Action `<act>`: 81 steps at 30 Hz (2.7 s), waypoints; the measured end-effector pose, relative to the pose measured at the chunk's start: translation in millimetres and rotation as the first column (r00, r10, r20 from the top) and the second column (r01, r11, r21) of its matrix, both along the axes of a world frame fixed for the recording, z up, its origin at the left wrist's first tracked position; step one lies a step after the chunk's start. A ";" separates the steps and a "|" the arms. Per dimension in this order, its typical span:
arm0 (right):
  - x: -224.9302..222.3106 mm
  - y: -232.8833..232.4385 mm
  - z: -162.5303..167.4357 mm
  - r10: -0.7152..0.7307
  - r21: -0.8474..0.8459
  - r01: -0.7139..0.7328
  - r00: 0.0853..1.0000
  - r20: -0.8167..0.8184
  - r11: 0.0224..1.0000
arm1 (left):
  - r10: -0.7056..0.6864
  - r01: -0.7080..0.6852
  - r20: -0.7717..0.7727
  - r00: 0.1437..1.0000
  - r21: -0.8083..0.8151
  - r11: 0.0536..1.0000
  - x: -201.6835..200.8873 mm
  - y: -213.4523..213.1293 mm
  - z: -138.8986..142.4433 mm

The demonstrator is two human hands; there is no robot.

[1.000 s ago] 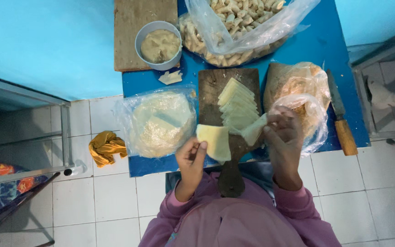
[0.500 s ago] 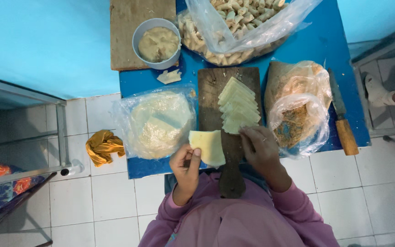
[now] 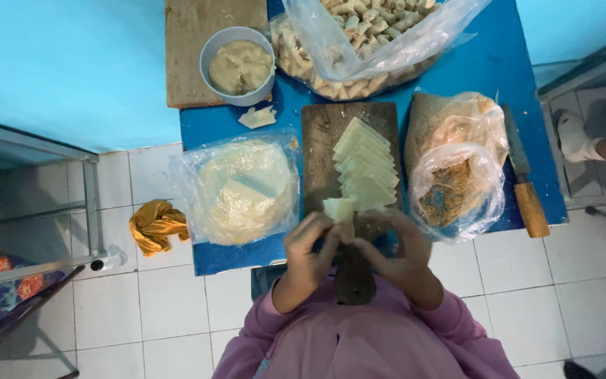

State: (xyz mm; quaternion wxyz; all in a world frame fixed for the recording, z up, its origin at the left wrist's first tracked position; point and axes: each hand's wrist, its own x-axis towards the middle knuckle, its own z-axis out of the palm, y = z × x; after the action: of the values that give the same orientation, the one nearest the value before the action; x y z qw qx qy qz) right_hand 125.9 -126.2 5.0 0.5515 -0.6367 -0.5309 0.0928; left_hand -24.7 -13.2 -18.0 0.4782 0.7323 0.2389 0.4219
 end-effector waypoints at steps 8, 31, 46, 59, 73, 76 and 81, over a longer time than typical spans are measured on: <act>-12.4 7.1 -19.7 -0.050 0.021 0.052 0.994 -0.092 0.998 | -0.018 0.026 0.061 0.998 -0.126 0.992 10.9 -1.9 1.5; 12.3 -1.3 -53.0 0.189 0.044 -0.224 0.678 -0.711 0.974 | -0.155 0.226 0.214 0.964 -0.359 0.905 4.3 -0.7 -3.8; 6.3 -7.2 -39.9 0.165 -0.023 -0.223 0.782 -0.601 0.975 | -0.169 0.223 0.161 0.972 -0.432 0.874 5.4 -2.2 -3.8; 22.9 -8.0 -20.6 0.111 0.174 0.100 0.453 -0.885 0.980 | -0.101 0.262 0.364 0.926 -0.427 0.865 -10.6 -15.9 -33.2; 29.3 7.9 -23.2 -0.005 0.018 -0.006 0.846 0.533 1.000 | -0.028 0.191 0.373 0.927 -0.408 0.893 -31.4 -17.9 -39.2; 21.2 4.9 -21.5 -0.003 0.025 -0.014 0.829 0.559 1.000 | -0.047 0.214 0.392 0.919 -0.395 0.893 -31.1 -16.5 -38.2; 15.1 1.2 -18.8 -0.025 0.049 -0.003 0.822 0.569 0.999 | -0.053 0.211 0.358 0.932 -0.419 0.883 -30.0 -15.9 -35.7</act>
State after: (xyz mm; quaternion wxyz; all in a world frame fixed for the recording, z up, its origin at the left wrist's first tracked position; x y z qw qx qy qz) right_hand 141.0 -125.0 -13.8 0.3839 -0.6250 -0.6695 -0.1172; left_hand -54.7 -29.1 -53.7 0.6963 0.5333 0.1939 0.4395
